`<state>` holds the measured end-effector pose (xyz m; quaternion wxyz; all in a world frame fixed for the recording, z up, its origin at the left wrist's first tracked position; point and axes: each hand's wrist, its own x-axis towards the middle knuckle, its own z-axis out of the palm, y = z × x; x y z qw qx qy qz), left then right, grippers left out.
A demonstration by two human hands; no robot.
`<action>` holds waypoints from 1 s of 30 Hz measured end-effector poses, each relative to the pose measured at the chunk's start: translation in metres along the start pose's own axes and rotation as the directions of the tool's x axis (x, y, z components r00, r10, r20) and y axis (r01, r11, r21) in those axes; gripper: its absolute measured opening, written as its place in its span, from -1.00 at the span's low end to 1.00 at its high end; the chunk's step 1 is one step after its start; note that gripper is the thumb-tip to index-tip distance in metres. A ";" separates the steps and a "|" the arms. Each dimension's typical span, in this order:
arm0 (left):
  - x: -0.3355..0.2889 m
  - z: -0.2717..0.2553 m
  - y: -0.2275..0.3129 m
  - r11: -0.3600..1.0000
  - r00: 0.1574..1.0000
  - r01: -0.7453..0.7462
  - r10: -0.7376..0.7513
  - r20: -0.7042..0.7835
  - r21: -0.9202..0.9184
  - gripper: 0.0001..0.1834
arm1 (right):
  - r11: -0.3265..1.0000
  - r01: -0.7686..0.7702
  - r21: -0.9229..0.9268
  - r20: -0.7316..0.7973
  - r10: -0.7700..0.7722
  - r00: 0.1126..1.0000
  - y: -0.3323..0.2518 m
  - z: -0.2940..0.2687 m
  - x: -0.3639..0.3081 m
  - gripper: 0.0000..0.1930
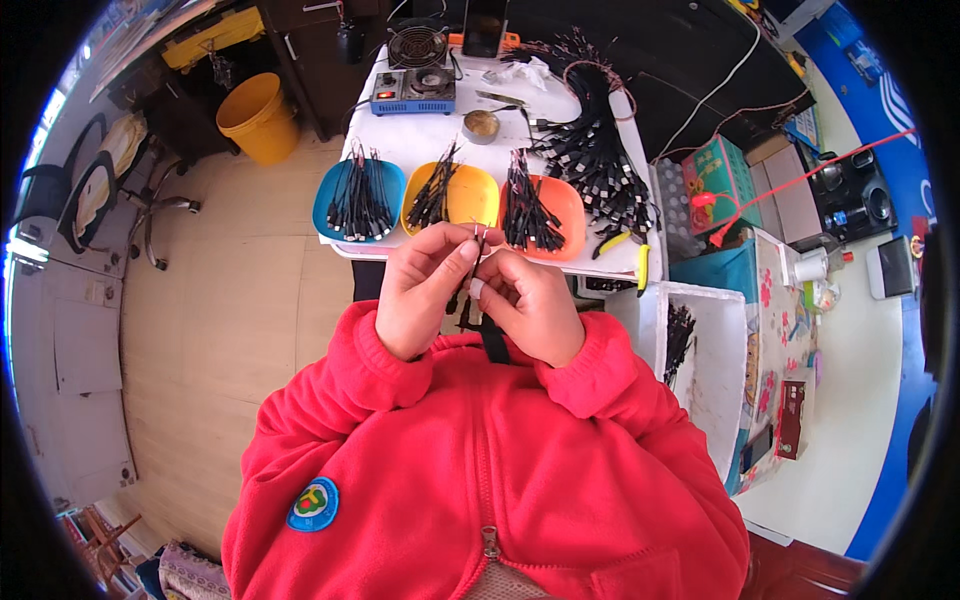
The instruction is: The person assembles small electronic components by hand, inserting parts into connectors and applying a paste from a small container using a tool. They handle multiple black cables and place finished units into trays on the table.
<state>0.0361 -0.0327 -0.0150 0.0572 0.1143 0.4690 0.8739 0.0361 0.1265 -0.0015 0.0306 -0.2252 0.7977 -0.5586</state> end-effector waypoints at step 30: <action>-0.014 0.002 0.009 0.979 0.977 0.202 -0.202 0.074 0.003 -0.86 | 0.835 -0.045 0.549 -0.007 0.059 0.998 -0.001 -0.023 0.004 -0.87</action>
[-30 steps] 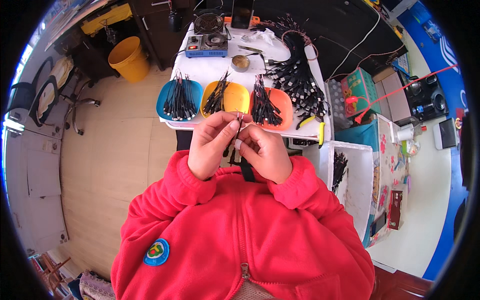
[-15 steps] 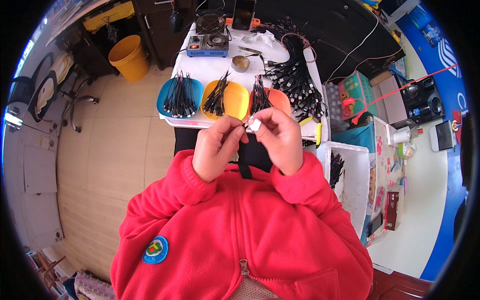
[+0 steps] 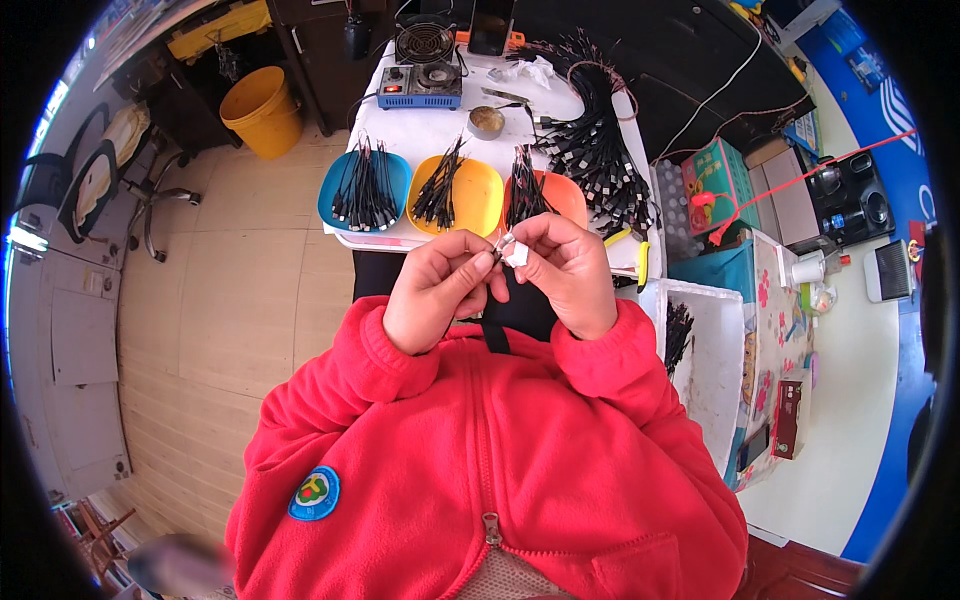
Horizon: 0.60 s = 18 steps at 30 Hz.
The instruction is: The person assembles small electronic components by hand, inserting parts into connectors and applying a paste from a small container using a tool. They handle multiple black cables and place finished units into trays on the table.
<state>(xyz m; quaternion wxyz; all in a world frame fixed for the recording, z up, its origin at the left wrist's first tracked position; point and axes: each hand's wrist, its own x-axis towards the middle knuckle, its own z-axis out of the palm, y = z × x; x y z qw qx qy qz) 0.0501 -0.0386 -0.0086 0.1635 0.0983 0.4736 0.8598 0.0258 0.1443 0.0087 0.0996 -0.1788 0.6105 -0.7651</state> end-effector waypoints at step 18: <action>-0.003 0.004 -0.010 0.981 0.968 -0.176 0.188 -0.164 0.085 -0.89 | 0.995 0.062 0.075 -0.191 -0.047 0.981 0.015 0.025 -0.006 -0.89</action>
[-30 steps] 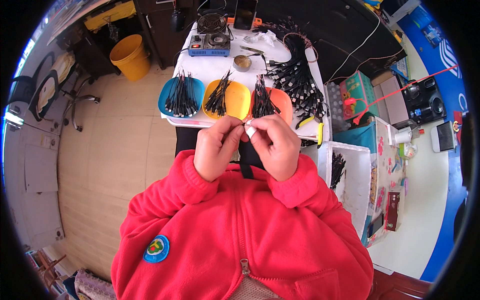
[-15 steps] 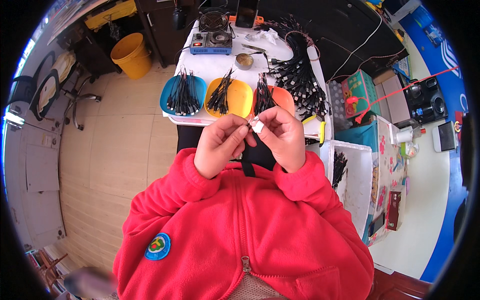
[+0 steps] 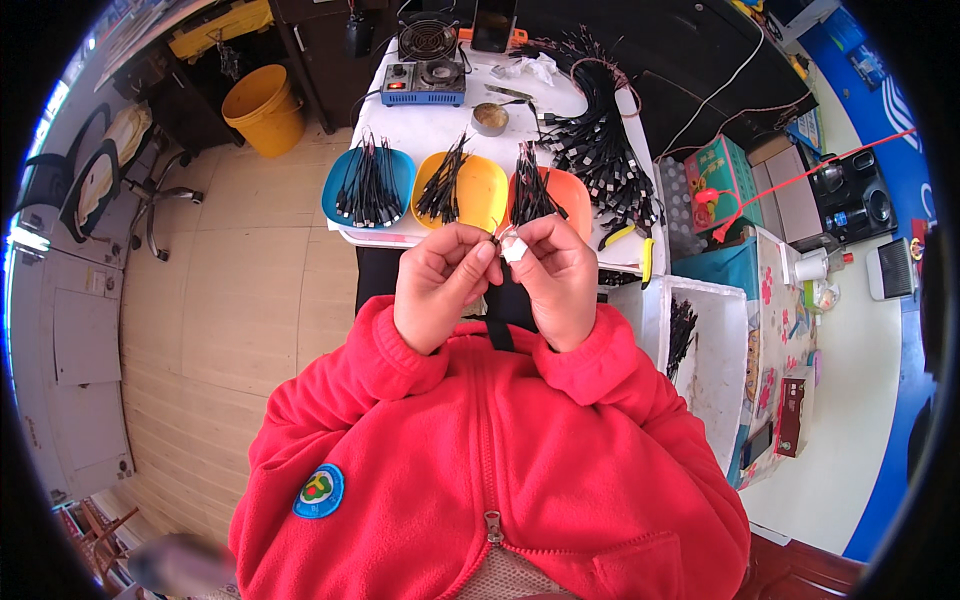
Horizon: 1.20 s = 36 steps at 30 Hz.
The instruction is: The person assembles small electronic components by hand, inserting parts into connectors and applying a paste from a small container using a tool. They handle multiple black cables and place finished units into trays on the table.
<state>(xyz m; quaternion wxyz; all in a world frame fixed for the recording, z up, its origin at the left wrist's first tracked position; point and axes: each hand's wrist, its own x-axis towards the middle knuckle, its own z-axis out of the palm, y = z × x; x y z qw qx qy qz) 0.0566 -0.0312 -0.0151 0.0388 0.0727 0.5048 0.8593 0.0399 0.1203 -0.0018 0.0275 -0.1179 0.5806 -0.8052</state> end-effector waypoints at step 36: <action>-0.010 -0.008 -0.006 0.970 0.960 0.223 -0.202 0.194 -0.093 -0.85 | 0.943 -0.262 0.207 0.235 0.212 0.948 0.007 -0.030 -0.001 -0.86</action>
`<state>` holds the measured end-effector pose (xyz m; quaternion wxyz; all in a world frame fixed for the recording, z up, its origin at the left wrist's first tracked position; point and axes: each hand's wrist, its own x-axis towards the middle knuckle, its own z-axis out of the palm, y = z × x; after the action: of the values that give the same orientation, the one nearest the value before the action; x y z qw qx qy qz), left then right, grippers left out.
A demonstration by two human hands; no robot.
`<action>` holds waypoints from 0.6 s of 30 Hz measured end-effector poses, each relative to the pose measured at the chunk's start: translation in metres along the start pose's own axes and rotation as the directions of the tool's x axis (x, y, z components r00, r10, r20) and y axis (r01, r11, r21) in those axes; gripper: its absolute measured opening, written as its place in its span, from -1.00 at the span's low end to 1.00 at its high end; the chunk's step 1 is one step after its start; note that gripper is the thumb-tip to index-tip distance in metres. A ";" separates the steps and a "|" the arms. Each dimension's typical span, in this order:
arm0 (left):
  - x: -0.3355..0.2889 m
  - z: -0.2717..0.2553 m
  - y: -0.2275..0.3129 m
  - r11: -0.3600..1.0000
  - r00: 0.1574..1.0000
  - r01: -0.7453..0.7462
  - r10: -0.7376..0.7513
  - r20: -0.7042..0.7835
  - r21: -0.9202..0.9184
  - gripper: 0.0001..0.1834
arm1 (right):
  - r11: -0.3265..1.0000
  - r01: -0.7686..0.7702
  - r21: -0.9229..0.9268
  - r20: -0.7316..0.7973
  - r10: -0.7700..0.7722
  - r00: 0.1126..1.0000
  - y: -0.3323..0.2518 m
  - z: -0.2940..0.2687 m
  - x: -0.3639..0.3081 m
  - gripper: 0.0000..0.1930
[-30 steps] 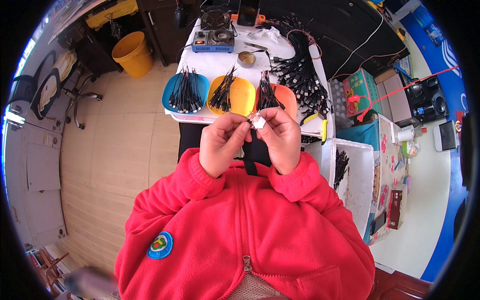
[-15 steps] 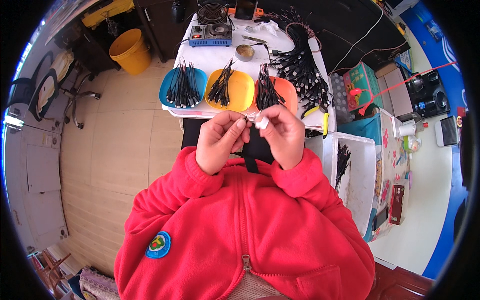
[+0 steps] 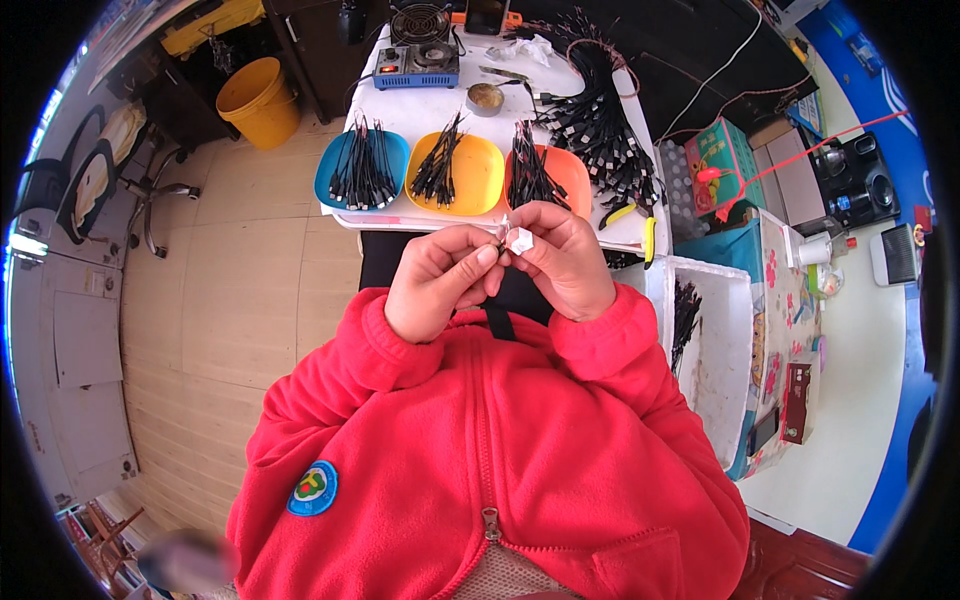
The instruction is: The person assembles small electronic components by hand, inserting parts into connectors and applying a paste from a small container using a tool. They handle multiple black cables and place finished units into trays on the table.
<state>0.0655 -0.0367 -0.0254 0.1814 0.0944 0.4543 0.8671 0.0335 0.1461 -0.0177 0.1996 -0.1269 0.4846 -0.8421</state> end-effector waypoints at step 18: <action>0.009 -0.011 -0.016 0.975 0.990 -0.137 0.141 0.010 -0.177 -0.84 | 0.940 -0.108 0.325 0.006 0.112 0.994 0.018 0.008 0.000 -0.90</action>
<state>0.0575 -0.0328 -0.0444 0.1329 0.1192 0.3663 0.9132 0.0408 0.1320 -0.0292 0.2617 -0.0599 0.3469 -0.8987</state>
